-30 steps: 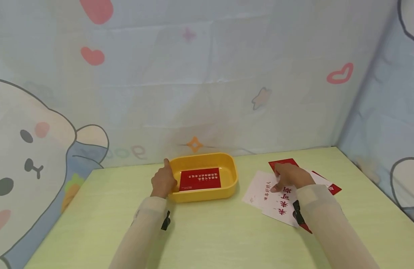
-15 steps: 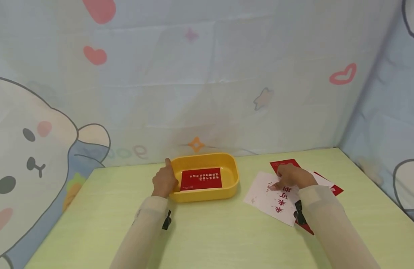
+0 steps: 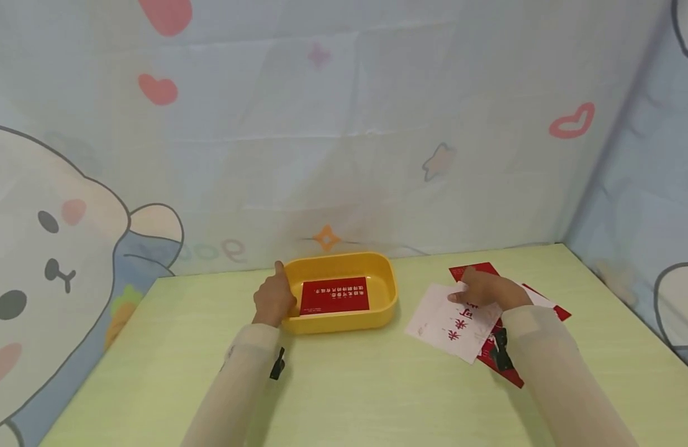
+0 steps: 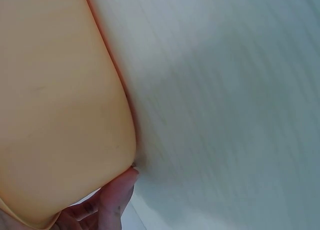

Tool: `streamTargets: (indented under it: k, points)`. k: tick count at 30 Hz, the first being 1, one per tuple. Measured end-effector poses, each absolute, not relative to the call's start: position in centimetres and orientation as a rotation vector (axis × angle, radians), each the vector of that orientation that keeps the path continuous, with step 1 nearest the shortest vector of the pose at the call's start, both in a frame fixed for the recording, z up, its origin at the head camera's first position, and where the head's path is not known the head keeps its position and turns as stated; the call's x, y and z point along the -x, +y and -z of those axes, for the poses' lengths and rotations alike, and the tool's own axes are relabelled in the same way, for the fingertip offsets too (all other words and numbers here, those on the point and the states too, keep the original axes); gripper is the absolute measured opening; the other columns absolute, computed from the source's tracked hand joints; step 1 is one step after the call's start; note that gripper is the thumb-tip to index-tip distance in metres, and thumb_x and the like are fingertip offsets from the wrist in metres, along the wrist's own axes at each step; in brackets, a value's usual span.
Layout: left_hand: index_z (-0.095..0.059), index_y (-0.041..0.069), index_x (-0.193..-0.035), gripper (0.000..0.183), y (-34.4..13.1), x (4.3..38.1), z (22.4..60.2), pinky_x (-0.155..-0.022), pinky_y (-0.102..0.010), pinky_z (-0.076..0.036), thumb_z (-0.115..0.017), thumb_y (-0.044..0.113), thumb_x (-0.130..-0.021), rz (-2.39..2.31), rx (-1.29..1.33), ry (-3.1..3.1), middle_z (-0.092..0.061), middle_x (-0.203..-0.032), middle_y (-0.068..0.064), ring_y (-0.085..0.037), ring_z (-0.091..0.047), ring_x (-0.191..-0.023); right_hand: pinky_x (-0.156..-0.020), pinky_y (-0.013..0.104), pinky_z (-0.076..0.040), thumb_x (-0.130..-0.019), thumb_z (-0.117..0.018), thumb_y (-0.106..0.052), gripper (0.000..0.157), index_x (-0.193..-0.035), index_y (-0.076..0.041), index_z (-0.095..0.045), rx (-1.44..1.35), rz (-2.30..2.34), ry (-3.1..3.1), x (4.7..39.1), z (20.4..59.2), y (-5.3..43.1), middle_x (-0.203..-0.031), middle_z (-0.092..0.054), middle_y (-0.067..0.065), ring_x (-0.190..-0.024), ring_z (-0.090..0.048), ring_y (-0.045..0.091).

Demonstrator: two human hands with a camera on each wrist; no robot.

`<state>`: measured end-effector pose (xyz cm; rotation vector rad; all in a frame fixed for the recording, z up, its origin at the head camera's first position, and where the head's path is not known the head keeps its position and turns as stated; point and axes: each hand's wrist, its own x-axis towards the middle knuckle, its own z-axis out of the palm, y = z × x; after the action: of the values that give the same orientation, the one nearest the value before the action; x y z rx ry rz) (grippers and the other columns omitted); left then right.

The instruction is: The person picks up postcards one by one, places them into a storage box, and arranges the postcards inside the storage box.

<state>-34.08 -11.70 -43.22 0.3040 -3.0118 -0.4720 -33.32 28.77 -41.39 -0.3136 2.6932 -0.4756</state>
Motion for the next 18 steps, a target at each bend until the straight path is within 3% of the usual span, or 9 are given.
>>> streamTargets:
  k: [5, 11, 13, 18]
  points:
    - [-0.032, 0.007, -0.145, 0.068, -11.71, 34.24, 43.31, -0.071, -0.044, -0.058, -0.068, 0.011, -0.088, 0.465, -0.298, -3.011, -0.067, -0.086, -0.015, -0.028, -0.062, -0.065, -0.083, 0.044, -0.049, -0.102, -0.052, -0.025, 0.048, -0.126, 0.015, -0.042, 0.308, 0.516, 2.682, 33.04, 41.04, 28.85, -0.093, -0.057, 0.014, -0.086, -0.056, 0.025]
    - [-0.032, 0.006, -0.145, 0.068, -11.7, 34.16, 43.21, -0.072, -0.043, -0.058, -0.068, 0.011, -0.088, 0.456, -0.296, -3.016, -0.067, -0.085, -0.015, -0.027, -0.062, -0.066, -0.099, 0.061, -0.044, -0.104, -0.041, -0.02, 0.054, -0.14, 0.019, -0.03, 0.249, 0.617, 2.635, 32.89, 41.01, 28.96, -0.11, -0.056, 0.024, -0.1, -0.054, 0.035]
    - [-0.032, 0.007, -0.146, 0.069, -11.7, 34.12, 43.16, -0.073, -0.043, -0.058, -0.068, 0.011, -0.088, 0.458, -0.299, -3.019, -0.067, -0.086, -0.015, -0.027, -0.062, -0.066, -0.099, 0.059, -0.044, -0.105, -0.038, -0.019, 0.054, -0.142, 0.019, -0.027, 0.214, 0.707, 2.596, 32.89, 40.97, 28.94, -0.114, -0.054, 0.025, -0.103, -0.053, 0.036]
    - [-0.032, 0.007, -0.145, 0.068, -11.7, 34.12, 43.14, -0.077, -0.044, -0.059, -0.069, 0.011, -0.088, 0.467, -0.307, -3.028, -0.068, -0.089, -0.015, -0.028, -0.063, -0.069, -0.087, 0.036, -0.049, -0.106, -0.032, -0.019, 0.055, -0.144, 0.019, -0.02, 0.18, 0.932, 2.49, 32.82, 40.68, 28.99, -0.115, -0.052, 0.023, -0.101, -0.054, 0.028]
